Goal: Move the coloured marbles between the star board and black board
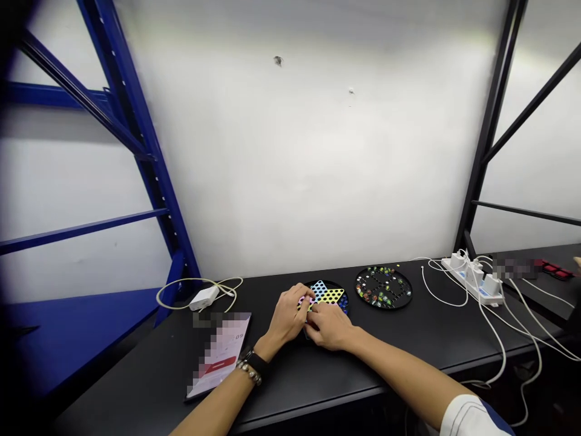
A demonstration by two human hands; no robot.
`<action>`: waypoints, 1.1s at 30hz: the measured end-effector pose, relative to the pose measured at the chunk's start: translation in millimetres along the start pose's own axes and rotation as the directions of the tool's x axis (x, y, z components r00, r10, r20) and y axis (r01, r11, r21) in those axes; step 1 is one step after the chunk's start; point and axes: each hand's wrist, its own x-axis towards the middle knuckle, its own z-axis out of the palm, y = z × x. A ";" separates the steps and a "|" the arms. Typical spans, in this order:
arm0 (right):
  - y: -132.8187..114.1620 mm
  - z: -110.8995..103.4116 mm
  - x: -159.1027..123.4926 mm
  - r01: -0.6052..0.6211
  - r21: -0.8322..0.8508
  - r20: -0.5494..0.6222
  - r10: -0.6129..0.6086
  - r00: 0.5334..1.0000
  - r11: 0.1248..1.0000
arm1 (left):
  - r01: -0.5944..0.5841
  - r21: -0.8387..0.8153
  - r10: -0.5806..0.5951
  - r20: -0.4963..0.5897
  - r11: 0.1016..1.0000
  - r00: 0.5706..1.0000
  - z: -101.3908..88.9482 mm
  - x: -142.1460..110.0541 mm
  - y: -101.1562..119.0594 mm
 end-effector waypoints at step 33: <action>226.9 -50.0 -49.8 -0.758 -0.199 -0.023 0.770 0.637 0.621 | 0.006 -0.013 -0.005 0.105 1.000 0.995 -4.0 0.0 2.8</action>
